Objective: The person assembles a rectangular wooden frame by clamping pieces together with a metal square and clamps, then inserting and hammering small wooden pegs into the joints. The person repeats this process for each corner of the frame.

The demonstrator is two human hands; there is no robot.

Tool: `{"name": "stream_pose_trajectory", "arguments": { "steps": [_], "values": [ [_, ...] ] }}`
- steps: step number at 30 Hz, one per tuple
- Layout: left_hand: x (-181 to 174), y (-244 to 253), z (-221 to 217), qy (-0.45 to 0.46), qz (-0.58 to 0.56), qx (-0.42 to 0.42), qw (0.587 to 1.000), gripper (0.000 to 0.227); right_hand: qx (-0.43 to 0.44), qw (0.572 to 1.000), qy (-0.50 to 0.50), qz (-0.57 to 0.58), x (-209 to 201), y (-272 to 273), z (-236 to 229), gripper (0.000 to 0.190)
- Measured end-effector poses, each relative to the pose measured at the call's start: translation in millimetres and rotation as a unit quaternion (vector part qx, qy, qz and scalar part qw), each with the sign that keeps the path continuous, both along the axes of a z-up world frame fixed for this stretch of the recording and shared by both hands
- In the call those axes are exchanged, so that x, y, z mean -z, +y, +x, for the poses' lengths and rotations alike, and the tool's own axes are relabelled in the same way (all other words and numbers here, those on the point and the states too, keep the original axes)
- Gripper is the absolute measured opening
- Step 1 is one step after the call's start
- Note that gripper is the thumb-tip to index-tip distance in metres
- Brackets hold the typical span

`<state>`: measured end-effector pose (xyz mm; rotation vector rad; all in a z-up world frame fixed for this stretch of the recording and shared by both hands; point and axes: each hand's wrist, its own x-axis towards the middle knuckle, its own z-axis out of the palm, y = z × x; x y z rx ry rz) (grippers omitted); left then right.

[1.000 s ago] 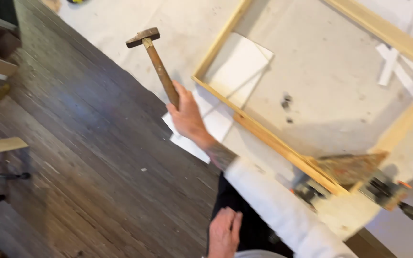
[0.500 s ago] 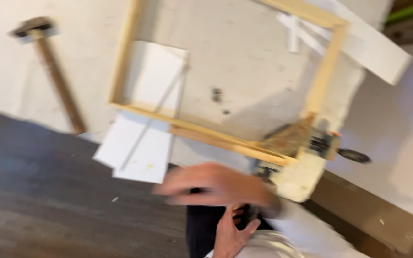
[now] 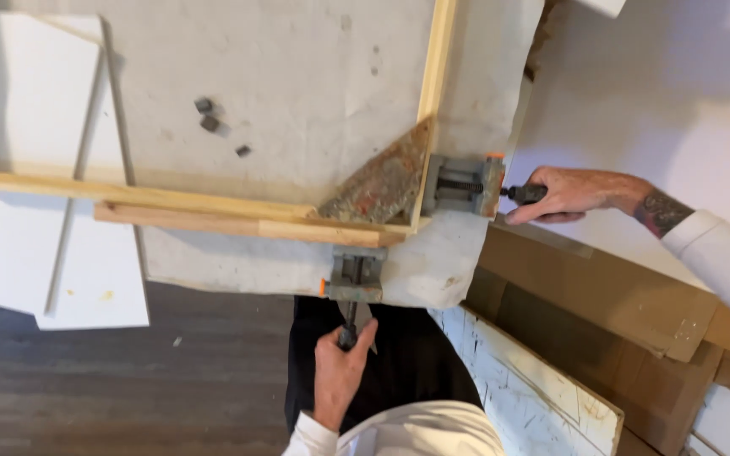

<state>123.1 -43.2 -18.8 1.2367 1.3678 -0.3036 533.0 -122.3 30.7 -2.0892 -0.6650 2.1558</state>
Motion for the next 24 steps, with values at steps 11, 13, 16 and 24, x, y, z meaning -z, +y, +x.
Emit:
{"name": "stream_pose_trajectory", "arguments": {
  "steps": [11, 13, 16, 24],
  "values": [
    [1.8, 1.6, -2.9, -0.085, -0.249, -0.153, 0.953, 0.039, -0.241, 0.788, -0.513, 0.238, 74.3, -78.0, -21.1, 0.038],
    [12.7, 5.1, -6.7, -0.084, -0.257, -0.145, 0.952, 0.039, -0.263, 0.736, -0.548, 0.298, 80.1, -84.6, -23.9, 0.038],
    [16.1, 5.7, -24.7, -0.077, -0.240, -0.129, 0.959, 0.040, -0.251, 0.735, -0.569, 0.269, 75.7, -89.4, -46.7, 0.030],
    [23.6, 12.5, -29.8, -0.133, -0.447, -0.119, 0.877, 0.037, -0.225, 0.741, -0.580, 0.252, 75.6, -86.1, -42.4, 0.017]
  ]
}}
